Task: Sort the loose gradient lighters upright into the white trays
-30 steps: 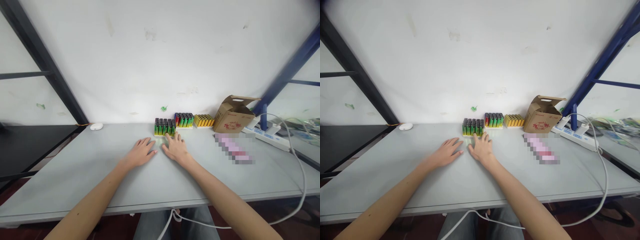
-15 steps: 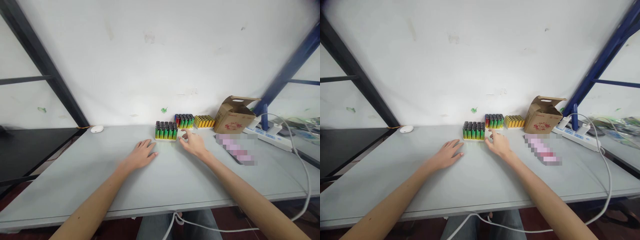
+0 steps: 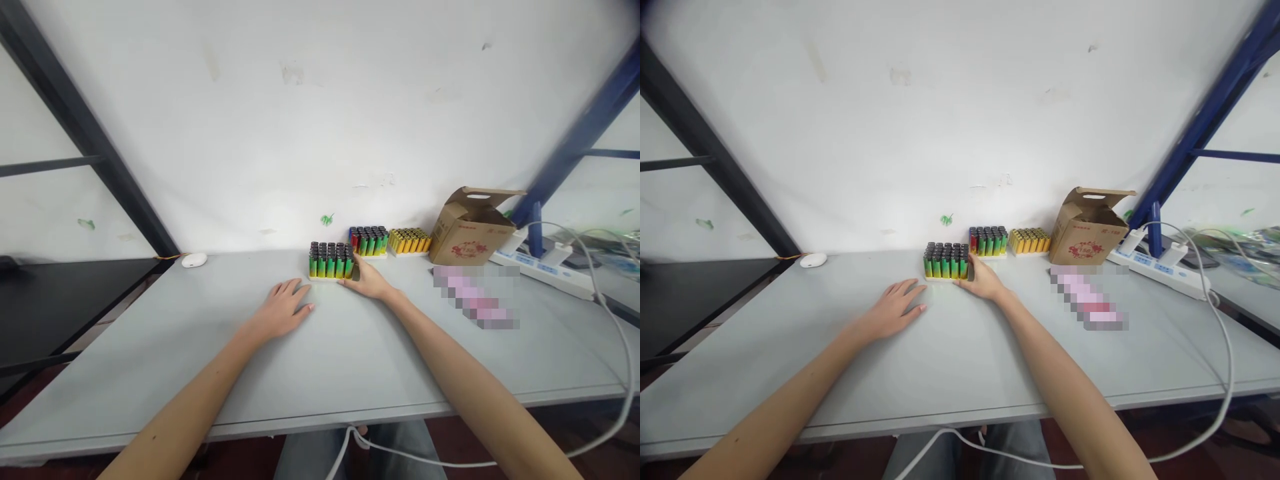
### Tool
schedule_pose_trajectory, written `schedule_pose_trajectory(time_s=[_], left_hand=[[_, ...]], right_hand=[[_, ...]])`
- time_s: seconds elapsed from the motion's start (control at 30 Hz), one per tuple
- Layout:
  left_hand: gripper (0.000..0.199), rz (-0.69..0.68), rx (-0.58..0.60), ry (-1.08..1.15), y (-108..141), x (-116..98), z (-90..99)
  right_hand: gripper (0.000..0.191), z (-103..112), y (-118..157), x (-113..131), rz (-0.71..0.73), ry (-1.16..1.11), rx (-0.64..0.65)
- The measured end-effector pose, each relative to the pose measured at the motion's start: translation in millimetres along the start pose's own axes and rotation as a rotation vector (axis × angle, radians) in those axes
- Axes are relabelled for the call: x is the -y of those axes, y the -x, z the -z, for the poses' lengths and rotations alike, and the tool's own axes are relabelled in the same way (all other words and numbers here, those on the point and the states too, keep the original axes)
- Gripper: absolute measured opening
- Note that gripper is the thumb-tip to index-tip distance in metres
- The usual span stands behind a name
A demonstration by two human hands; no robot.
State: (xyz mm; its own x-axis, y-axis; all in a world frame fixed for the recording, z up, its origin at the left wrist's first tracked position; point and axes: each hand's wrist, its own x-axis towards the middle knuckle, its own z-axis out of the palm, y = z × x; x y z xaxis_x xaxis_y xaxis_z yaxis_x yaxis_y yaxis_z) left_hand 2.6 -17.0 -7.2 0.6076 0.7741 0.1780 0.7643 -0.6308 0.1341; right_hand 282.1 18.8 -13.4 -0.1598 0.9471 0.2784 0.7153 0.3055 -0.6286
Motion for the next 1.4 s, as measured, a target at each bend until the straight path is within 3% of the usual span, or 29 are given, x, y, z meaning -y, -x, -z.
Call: schedule_pose_trajectory(time_s=[0.17,0.37,0.53,0.77,0.97,1.2,1.4], left_hand=[[0.056,0.106,-0.026,0.068,0.9,-4.9,4.7],[0.056,0.141,-0.062,0.126,-1.1,-5.2,5.6],[0.062,0.188,-0.110,0.197,-2.8,-3.0,1.4],[0.068,0.184,-0.179,0.276,-4.2,-2.8,-2.2],[0.087,0.149,-0.255,0.359,-2.3,-11.6,3.8],[0.104,0.129,-0.305,0.340,-3.8,-13.5,8.2],[0.113,0.126,-0.307,0.336,-4.5,-10.3,3.1]], right_hand=[[0.090,1.3,7.6,6.3,0.039,0.045,-0.049],[0.091,8.6,19.6,17.1,-0.050,0.205,-0.095],[0.090,16.1,23.9,16.2,-0.034,0.275,-0.176],[0.079,18.0,27.1,21.8,0.139,0.308,-0.254],[0.078,12.1,28.3,28.5,0.236,0.422,-0.249],[0.082,7.5,25.3,27.3,0.554,0.431,-0.374],[0.077,5.1,25.3,37.7,0.648,0.512,-0.317]])
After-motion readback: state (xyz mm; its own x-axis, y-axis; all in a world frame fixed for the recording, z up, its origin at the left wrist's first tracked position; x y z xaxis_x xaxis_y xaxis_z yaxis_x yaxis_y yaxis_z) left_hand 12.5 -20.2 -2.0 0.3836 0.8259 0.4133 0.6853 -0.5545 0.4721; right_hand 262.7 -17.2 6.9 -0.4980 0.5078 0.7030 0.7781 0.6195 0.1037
